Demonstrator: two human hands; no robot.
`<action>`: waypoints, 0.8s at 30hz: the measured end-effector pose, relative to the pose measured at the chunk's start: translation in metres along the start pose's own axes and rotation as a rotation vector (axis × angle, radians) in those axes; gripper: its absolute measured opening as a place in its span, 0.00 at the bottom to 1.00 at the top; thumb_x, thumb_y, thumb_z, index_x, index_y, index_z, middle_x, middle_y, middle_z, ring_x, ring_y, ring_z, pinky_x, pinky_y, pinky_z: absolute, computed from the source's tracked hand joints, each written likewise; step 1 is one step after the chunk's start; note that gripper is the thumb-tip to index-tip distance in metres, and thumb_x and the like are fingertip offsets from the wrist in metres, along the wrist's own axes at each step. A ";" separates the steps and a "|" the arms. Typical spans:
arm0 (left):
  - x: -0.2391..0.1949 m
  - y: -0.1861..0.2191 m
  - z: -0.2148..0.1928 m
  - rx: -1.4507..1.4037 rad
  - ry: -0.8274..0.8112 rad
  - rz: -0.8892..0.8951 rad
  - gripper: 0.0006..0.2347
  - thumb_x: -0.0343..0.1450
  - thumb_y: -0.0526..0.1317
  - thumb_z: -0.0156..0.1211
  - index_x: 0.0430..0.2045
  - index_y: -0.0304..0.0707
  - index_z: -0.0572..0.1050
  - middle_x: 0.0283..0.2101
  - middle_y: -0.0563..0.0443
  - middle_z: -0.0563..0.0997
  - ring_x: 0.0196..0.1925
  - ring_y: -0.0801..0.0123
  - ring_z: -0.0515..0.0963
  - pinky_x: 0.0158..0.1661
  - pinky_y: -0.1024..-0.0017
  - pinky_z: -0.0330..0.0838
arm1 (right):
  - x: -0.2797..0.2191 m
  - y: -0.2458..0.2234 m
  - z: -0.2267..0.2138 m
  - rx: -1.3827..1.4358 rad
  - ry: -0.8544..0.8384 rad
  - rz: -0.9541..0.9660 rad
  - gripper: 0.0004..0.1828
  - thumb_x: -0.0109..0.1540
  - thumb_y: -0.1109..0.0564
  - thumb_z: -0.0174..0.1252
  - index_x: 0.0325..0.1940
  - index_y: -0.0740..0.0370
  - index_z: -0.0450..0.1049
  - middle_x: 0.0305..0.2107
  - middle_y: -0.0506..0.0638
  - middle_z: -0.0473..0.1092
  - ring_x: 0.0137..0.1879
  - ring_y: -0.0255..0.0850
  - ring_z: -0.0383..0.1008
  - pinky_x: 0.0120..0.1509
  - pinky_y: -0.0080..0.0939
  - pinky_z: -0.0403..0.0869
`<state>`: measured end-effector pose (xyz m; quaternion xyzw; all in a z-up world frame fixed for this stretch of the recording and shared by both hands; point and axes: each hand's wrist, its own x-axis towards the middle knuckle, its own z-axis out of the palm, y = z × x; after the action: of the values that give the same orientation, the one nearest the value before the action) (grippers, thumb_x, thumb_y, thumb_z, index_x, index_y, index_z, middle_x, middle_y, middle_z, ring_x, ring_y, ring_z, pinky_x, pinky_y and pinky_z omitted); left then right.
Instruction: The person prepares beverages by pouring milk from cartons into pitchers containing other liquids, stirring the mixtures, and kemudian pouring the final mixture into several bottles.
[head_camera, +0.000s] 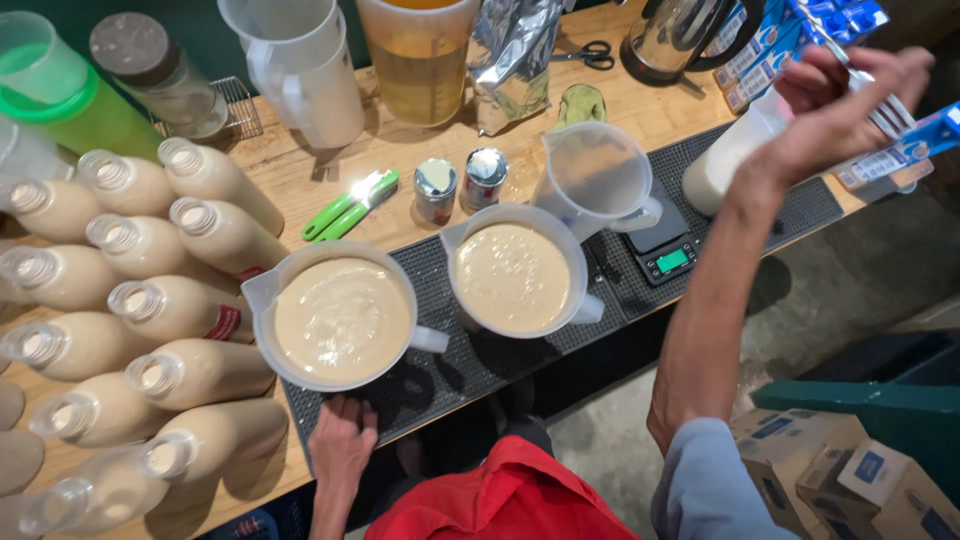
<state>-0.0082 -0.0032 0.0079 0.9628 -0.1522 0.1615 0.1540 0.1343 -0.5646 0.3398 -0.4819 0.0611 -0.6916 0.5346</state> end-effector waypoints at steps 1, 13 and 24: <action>-0.002 0.001 0.005 0.059 0.050 0.017 0.07 0.70 0.40 0.61 0.24 0.42 0.71 0.31 0.52 0.74 0.37 0.58 0.76 0.25 0.61 0.70 | 0.014 0.027 0.026 0.085 -0.093 0.011 0.22 0.65 0.41 0.54 0.32 0.63 0.71 0.19 0.61 0.75 0.21 0.45 0.74 0.23 0.37 0.72; -0.013 0.046 0.049 0.189 0.045 -0.802 0.18 0.71 0.53 0.53 0.35 0.33 0.72 0.39 0.35 0.73 0.47 0.41 0.73 0.50 0.47 0.65 | 0.014 0.340 0.162 -0.803 -0.807 0.002 0.20 0.71 0.45 0.51 0.31 0.61 0.73 0.24 0.66 0.74 0.36 0.76 0.71 0.37 0.67 0.65; 0.013 0.101 0.026 0.193 0.232 -0.833 0.10 0.75 0.45 0.53 0.29 0.37 0.69 0.36 0.38 0.69 0.44 0.39 0.70 0.44 0.44 0.62 | 0.038 0.385 0.160 -0.592 -0.965 -0.022 0.20 0.74 0.52 0.58 0.28 0.55 0.80 0.18 0.47 0.78 0.26 0.40 0.83 0.37 0.42 0.81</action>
<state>-0.0241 -0.1068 0.0146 0.9274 0.2832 0.2063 0.1312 0.5149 -0.6876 0.2163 -0.8735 -0.0038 -0.3516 0.3366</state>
